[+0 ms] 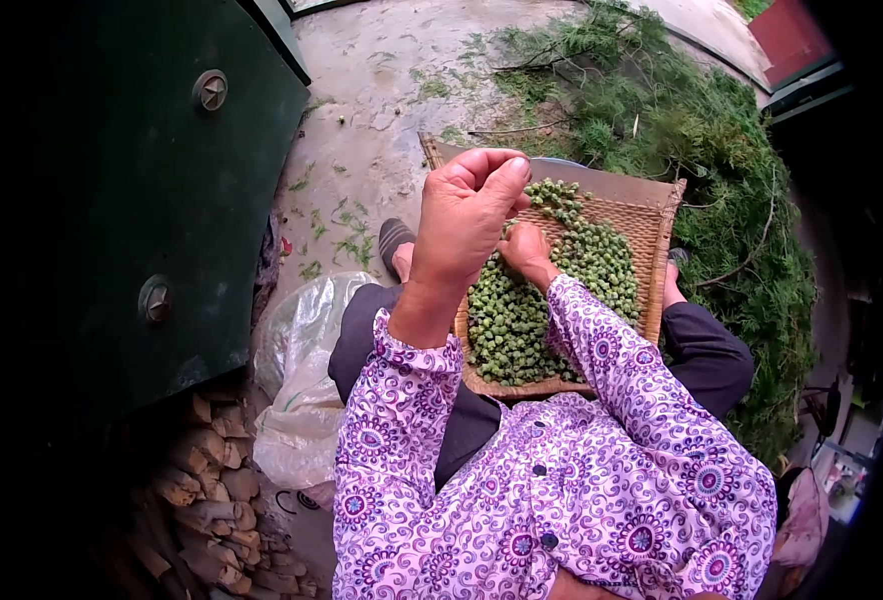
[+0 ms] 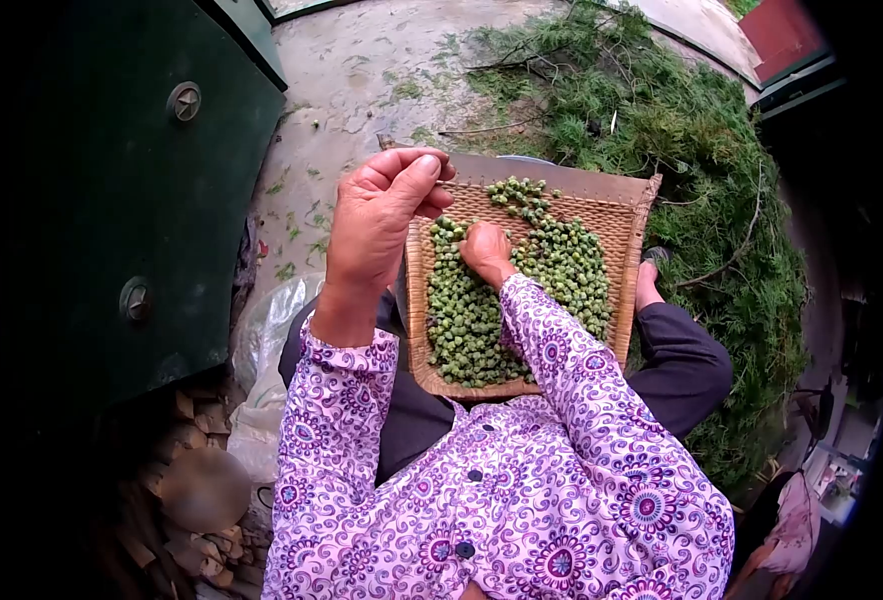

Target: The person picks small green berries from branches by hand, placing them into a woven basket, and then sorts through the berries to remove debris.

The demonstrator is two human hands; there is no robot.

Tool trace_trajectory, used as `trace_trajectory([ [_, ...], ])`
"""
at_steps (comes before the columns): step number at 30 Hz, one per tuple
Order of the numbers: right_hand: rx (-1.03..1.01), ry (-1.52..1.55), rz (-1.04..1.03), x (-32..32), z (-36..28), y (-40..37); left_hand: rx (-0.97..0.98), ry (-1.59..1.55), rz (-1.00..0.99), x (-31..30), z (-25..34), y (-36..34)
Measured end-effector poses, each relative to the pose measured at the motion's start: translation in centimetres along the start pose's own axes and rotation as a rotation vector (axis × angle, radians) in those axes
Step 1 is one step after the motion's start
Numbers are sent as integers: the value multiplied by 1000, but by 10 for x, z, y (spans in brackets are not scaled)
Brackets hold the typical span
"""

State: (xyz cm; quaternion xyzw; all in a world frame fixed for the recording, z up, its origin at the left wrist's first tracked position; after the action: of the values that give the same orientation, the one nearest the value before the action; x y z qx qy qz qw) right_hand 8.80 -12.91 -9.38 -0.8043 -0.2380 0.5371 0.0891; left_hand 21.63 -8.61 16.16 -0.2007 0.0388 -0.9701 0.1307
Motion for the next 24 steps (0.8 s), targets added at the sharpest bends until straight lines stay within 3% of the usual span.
trace_trajectory([
  [6, 31, 133, -28, -9, 37, 1, 7, 14, -7, 0, -1, 0],
  [7, 46, 287, 24, -17, 47, -5, 10, 11, -13, 2, -2, -1],
  [9, 196, 722, -132, -16, 59, -21, 2, 2, -27, 4, -4, -1],
  [11, 219, 949, -227, -30, 48, -39, 7, 21, -42, 6, -10, 1],
  [13, 89, 1118, -223, -60, 27, -57, 36, 342, -90, 14, -21, 1],
  [15, -47, 1256, -242, -97, -2, -79, 299, 709, -93, 23, -27, -1],
  [17, -179, 1278, -225, -128, -17, -92, 192, 831, -165, 34, -48, -4],
  [19, -266, 1199, -141, -152, -22, -103, 182, 693, -244, 48, -58, -5],
  [21, -297, 1022, -73, -169, -20, -113, -191, 419, -407, 61, -87, -13],
  [24, -384, 762, 91, -187, -15, -129, -212, 396, -455, 69, -89, -15],
])
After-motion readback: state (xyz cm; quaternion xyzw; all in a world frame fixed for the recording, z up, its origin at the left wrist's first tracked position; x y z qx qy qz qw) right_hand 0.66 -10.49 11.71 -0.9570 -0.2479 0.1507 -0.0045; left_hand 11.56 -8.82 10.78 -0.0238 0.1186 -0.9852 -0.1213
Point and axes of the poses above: each hand's wrist, its own y-axis towards the middle knuckle, its own x-axis out of the palm, z = x × y, the point moved 9 cm from there along y, towards the middle knuckle, and after that the axes turned 2 degrees about z, right-handed, at the moved point
